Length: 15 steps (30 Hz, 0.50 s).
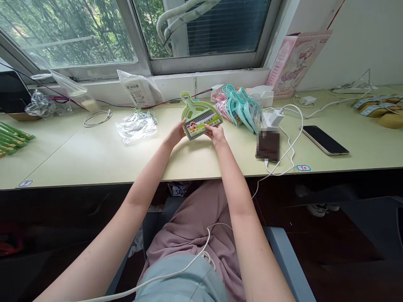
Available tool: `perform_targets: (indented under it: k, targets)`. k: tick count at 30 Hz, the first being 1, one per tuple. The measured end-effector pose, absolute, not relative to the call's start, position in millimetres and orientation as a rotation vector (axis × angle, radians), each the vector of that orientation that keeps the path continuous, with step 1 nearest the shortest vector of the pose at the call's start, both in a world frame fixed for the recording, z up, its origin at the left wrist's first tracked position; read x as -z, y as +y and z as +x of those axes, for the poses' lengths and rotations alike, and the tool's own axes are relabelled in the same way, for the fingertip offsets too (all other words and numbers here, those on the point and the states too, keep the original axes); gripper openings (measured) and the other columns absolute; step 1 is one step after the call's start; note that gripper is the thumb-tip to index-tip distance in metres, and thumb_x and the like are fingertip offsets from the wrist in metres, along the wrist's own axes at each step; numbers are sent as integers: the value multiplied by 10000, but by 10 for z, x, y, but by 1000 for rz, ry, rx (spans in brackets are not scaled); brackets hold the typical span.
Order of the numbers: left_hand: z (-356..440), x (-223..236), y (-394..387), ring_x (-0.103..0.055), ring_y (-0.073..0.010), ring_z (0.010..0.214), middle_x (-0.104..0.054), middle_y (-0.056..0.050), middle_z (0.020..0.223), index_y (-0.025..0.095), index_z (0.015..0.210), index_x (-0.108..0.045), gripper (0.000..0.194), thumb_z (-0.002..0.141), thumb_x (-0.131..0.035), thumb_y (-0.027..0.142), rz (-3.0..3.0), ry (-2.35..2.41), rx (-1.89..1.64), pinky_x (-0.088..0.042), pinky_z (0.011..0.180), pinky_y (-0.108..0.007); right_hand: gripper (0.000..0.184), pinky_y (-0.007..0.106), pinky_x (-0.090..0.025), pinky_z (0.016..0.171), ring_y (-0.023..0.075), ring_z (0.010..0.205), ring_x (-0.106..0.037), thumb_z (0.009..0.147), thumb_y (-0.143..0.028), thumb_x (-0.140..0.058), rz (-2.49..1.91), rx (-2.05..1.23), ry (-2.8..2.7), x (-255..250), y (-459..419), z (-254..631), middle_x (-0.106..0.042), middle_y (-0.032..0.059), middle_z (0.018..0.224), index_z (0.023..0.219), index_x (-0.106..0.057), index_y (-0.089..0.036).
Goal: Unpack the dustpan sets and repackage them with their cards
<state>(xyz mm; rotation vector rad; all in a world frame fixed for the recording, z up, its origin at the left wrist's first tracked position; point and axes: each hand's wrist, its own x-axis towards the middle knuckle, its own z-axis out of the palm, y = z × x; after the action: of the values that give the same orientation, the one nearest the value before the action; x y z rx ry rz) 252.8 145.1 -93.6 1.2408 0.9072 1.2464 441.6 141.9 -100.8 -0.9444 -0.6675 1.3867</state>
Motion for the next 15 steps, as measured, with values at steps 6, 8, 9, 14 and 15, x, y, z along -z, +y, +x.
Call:
perform_targets:
  k: [6,8,9,14,15]
  targets:
    - [2123,861,1462,-282,-273,1500,-411,-158,1537,184,1339,-519,481,863,-490,122,1442,2047,-1659,-217,1235,-512,281,282,-655,713,127,666,-726,752,-3,-714,-964,-1367,-630,1037,1444,4437,-734,-27,740,884,-547,-186]
    - [2005,900,1480,-265,-314,1505,-374,-201,1554,164,1404,-462,583,828,-466,75,1315,2333,-1547,-163,1223,-607,270,282,-654,719,121,664,-722,755,4,-706,-942,-1378,-643,1033,1437,4424,-737,-26,744,882,-555,-181]
    - [1965,930,1497,-283,-338,1495,-385,-221,1543,154,1409,-458,595,818,-471,79,1279,2418,-1437,-148,1208,-648,271,283,-653,725,119,668,-721,752,6,-709,-932,-1382,-648,1029,1433,4418,-738,-26,749,882,-559,-179]
    - [2054,1055,1576,-492,-339,1352,-610,-201,1338,145,1198,-635,435,818,-434,74,1719,2396,-836,-82,1210,-660,280,297,-648,768,118,675,-716,737,-10,-744,-941,-1379,-636,1002,1429,4412,-737,-24,763,889,-578,-177]
    - [2124,1061,1569,-547,-316,1294,-663,-169,1259,157,1176,-646,437,814,-423,59,1871,2328,-792,-75,1225,-633,277,298,-648,770,118,669,-714,740,-13,-747,-950,-1376,-624,997,1431,4417,-735,-22,762,886,-577,-177]
